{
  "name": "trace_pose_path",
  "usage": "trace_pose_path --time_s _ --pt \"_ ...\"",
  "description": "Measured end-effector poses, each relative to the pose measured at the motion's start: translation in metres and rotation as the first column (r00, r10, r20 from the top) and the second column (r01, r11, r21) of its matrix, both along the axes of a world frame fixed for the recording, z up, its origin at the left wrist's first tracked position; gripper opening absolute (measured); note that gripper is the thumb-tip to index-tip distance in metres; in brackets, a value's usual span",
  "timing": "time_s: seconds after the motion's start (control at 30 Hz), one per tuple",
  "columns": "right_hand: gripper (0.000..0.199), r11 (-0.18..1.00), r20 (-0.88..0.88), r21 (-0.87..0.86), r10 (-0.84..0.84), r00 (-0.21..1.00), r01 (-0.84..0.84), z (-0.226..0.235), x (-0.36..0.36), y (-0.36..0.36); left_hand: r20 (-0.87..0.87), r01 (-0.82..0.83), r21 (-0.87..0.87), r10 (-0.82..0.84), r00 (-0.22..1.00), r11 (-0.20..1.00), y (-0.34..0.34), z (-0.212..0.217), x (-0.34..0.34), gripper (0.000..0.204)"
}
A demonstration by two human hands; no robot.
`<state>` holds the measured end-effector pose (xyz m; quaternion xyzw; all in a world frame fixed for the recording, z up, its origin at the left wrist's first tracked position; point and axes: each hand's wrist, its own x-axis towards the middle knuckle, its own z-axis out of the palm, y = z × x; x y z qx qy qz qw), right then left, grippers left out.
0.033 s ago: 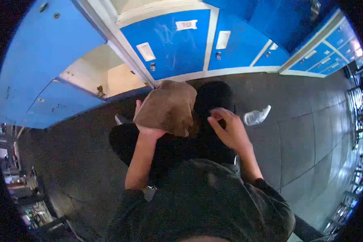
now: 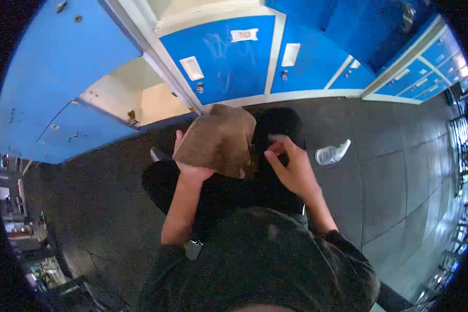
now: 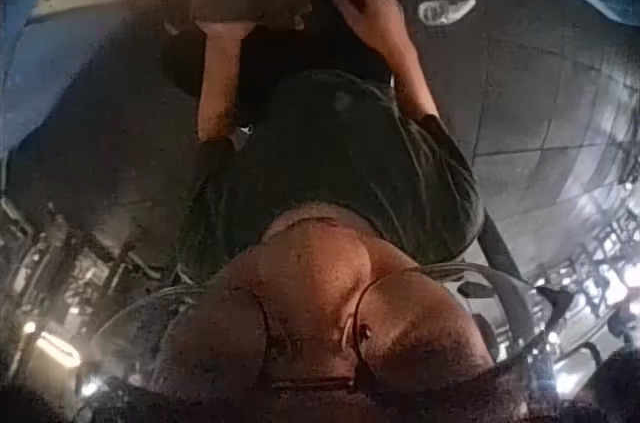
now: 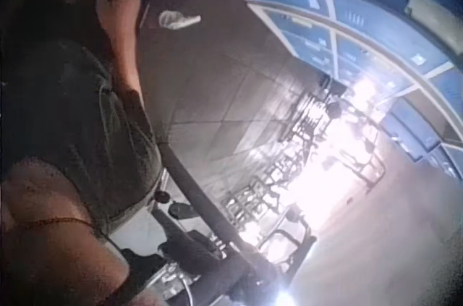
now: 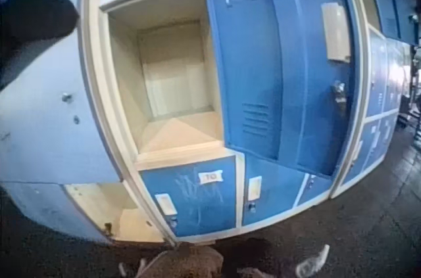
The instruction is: The person wipes the exterior of a blue locker door with a cloth, sprays the interior surfaces with a liquid from a bottle, and wipes the inside of the locker.
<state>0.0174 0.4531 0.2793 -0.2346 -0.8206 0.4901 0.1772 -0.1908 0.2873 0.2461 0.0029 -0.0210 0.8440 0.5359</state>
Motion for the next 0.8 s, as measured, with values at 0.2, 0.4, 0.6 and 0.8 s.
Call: trace_pose_path --time_s 0.2,0.4,0.6,0.8 --pt "0.053 0.971 -0.319 -0.196 0.071 0.945 -0.139 -0.021 -0.057 -0.003 -0.359 -0.016 0.023 0.023 0.933 1.000 -0.022 0.014 0.001 0.093" --pt "0.019 0.916 -0.324 -0.117 0.329 0.887 -0.383 -0.004 -0.063 0.011 -0.562 -0.052 0.025 0.057 0.825 0.998 -0.066 -0.006 -0.016 0.112" --pt "0.018 0.906 -0.289 0.185 0.420 0.860 -0.380 0.022 -0.071 0.025 -0.894 -0.531 -0.440 -0.412 0.177 0.724 -0.036 0.064 -0.028 0.043" --pt "0.070 -0.037 -0.441 -0.873 0.488 0.753 -0.486 -0.015 -0.092 0.053 -0.968 -0.678 -0.176 -0.249 -0.010 0.713 0.005 0.110 -0.040 0.036"
